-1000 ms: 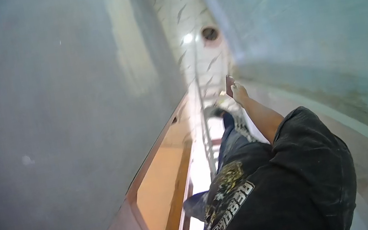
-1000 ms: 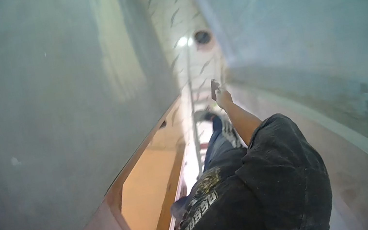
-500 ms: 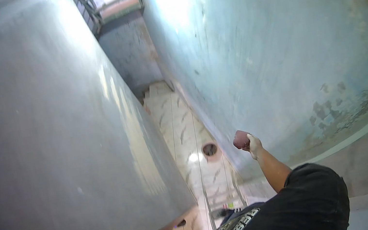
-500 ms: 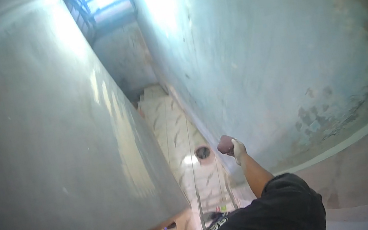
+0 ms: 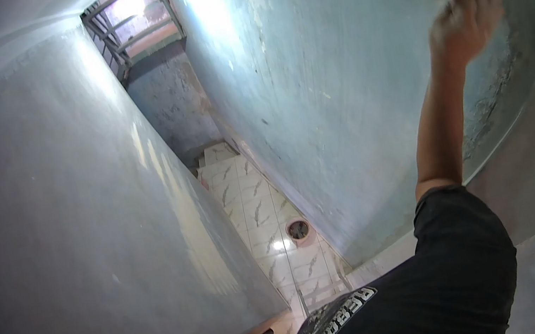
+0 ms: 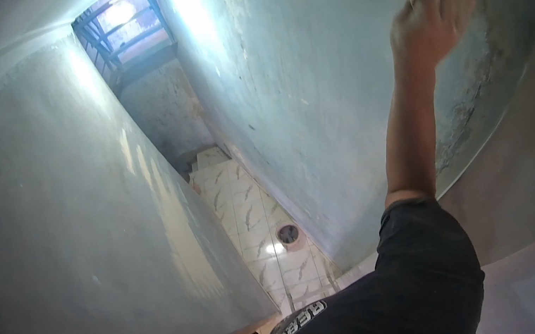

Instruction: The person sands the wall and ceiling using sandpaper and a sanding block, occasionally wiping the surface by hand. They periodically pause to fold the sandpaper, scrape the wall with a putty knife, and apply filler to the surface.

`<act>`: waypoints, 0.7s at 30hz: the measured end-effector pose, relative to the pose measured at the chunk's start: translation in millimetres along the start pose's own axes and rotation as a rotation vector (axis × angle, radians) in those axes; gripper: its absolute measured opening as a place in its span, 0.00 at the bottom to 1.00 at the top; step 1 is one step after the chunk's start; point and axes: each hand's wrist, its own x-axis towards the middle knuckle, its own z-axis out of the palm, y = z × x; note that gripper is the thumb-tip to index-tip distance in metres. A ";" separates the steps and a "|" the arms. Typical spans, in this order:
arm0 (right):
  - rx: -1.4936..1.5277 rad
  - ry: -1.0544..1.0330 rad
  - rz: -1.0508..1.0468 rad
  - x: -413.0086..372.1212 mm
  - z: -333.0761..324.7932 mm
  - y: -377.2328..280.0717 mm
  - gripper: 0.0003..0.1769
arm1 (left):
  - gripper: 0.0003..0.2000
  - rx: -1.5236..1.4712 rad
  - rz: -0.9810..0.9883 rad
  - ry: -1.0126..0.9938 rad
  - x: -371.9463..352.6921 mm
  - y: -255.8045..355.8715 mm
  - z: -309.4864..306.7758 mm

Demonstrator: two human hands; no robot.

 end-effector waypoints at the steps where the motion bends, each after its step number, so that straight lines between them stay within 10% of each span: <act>1: -0.194 -0.146 -0.016 -15.2 14.0 0.4 0.17 | 0.35 0.008 -0.001 0.002 -2.1 -5.1 -3.0; 5: -0.050 -0.662 0.113 -199.5 32.2 -50.6 0.22 | 0.36 0.050 0.021 0.001 6.1 -22.0 -20.7; 6: -0.108 -1.206 -0.048 -256.9 3.8 -91.1 0.23 | 0.37 0.057 0.027 0.015 12.1 -28.0 -26.9; 8: 0.239 -1.522 -0.263 -418.9 -121.1 -157.3 0.19 | 0.38 0.066 0.040 0.030 33.6 -42.8 -41.7; 9: 0.509 -2.066 -0.178 -442.1 -171.5 -181.0 0.16 | 0.38 0.091 0.040 0.044 41.5 -49.7 -49.8; 11: 0.561 -2.453 0.055 -436.7 -266.7 -214.1 0.14 | 0.39 0.124 0.043 0.071 65.5 -60.9 -63.6; 15: 0.770 -2.482 0.470 -475.2 -395.5 -229.7 0.16 | 0.41 0.200 0.003 0.014 104.0 -59.1 -85.4; 21: 0.789 -2.563 0.515 -503.9 -413.0 -202.1 0.21 | 0.47 0.229 -0.087 -0.025 111.7 -33.7 -73.2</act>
